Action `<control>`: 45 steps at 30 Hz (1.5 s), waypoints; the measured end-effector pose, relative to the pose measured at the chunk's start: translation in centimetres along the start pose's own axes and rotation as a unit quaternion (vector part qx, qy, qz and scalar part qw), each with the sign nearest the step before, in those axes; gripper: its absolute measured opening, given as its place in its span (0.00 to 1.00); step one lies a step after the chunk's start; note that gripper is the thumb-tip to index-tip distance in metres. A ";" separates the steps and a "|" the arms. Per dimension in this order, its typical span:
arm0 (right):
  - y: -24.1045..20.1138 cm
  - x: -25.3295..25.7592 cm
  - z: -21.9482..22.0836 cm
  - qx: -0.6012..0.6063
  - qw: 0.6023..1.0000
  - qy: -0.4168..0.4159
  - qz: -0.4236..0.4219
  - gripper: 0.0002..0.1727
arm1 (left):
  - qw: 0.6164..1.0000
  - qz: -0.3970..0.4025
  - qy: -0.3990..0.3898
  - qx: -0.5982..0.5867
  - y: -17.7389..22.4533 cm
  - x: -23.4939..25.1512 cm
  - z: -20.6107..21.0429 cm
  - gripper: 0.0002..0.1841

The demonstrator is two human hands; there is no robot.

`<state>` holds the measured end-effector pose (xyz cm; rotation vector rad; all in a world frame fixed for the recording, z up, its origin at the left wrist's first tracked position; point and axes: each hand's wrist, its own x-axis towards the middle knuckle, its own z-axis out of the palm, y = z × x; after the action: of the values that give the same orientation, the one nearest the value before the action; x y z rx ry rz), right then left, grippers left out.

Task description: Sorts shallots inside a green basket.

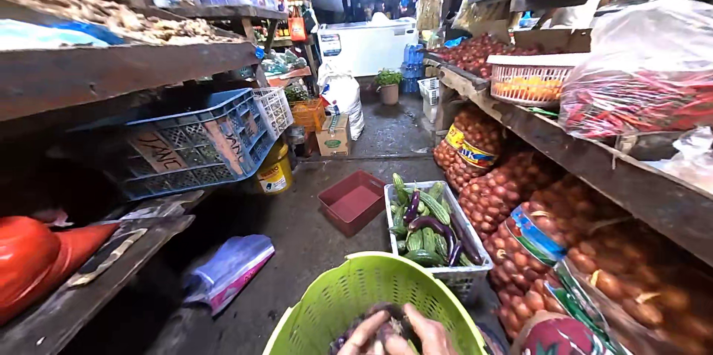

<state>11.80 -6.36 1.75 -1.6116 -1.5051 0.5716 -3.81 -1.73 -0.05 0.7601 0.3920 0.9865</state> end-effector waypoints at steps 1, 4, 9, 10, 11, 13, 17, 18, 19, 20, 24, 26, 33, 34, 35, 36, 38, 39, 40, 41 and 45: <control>-0.1 0.0 0.0 0.015 1.000 0.001 0.011 0.29 | 1.000 0.005 -0.006 0.013 0.1 -0.1 0.1 0.19; 0.3 0.2 -0.1 0.034 0.999 -0.025 -0.019 0.28 | 0.989 0.022 0.040 0.139 1.3 -0.4 0.9 0.20; 2.3 1.4 -1.3 -0.116 0.947 0.006 -0.298 0.35 | 0.935 0.039 -0.130 0.327 4.6 -0.1 -1.1 0.14; 2.5 1.5 -1.4 -0.130 0.933 0.017 -0.336 0.35 | 0.932 0.037 -0.151 0.327 4.7 0.0 -1.4 0.14; 2.6 1.6 -1.5 -0.136 0.923 0.022 -0.359 0.35 | 0.932 0.033 -0.167 0.320 4.6 0.0 -1.7 0.14; 2.9 1.6 -1.4 -0.143 0.913 0.033 -0.381 0.35 | 0.934 0.025 -0.179 0.308 4.5 0.1 -1.9 0.15; 3.0 1.4 -1.2 -0.119 0.912 0.057 -0.388 0.35 | 0.938 0.003 -0.187 0.292 4.8 0.0 -1.7 0.16; 3.0 1.3 -1.2 -0.118 0.911 0.068 -0.388 0.35 | 0.939 0.001 -0.191 0.287 4.8 0.0 -1.7 0.17; 3.0 1.2 -1.1 -0.118 0.909 0.080 -0.391 0.35 | 0.940 0.002 -0.192 0.282 4.7 0.0 -1.7 0.17; 3.0 1.1 -1.1 -0.119 0.906 0.092 -0.395 0.34 | 0.942 0.003 -0.189 0.278 4.7 0.0 -1.7 0.18; 3.0 1.1 -1.0 -0.127 0.902 0.110 -0.397 0.33 | 0.946 0.020 -0.177 0.270 4.4 0.1 -1.7 0.17; 2.8 1.2 -1.1 -0.112 0.915 0.096 -0.376 0.34 | 0.946 0.029 -0.177 0.270 4.4 0.0 -1.6 0.15; 2.6 1.0 -0.9 -0.054 0.937 0.046 -0.343 0.34 | 0.932 0.087 -0.196 0.292 4.7 0.1 -1.4 0.15; 2.6 0.8 -0.8 -0.039 0.940 0.035 -0.337 0.34 | 0.929 0.092 -0.197 0.299 4.9 0.0 -1.3 0.15; 2.6 0.7 -0.8 -0.024 0.944 0.024 -0.329 0.34 | 0.927 0.097 -0.196 0.304 5.0 0.0 -1.2 0.14; 2.6 0.6 -0.7 -0.009 0.948 0.012 -0.318 0.34 | 0.927 0.101 -0.193 0.306 5.0 -0.1 -1.1 0.15; 2.4 0.5 -0.7 0.020 0.956 -0.006 -0.292 0.35 | 0.929 0.110 -0.182 0.304 4.8 -0.3 -1.0 0.15; 2.4 0.4 -0.6 0.036 0.960 -0.015 -0.279 0.35 | 0.931 0.116 -0.177 0.297 4.6 -0.3 -0.9 0.16; 2.3 0.4 -0.5 0.057 0.962 -0.026 -0.266 0.35 | 0.934 0.121 -0.171 0.290 4.4 -0.3 -0.9 0.16; 2.2 0.4 -0.5 0.082 0.964 -0.040 -0.251 0.35 | 0.936 0.126 -0.166 0.284 4.2 -0.3 -0.8 0.16; 1.7 0.1 -0.4 0.179 0.963 -0.103 -0.175 0.33 | 0.933 0.147 -0.144 0.296 4.0 -0.4 -0.7 0.15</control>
<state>13.07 -6.20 0.63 -1.0064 -1.6774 0.7736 -6.84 -0.48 2.35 1.5286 0.3252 1.0230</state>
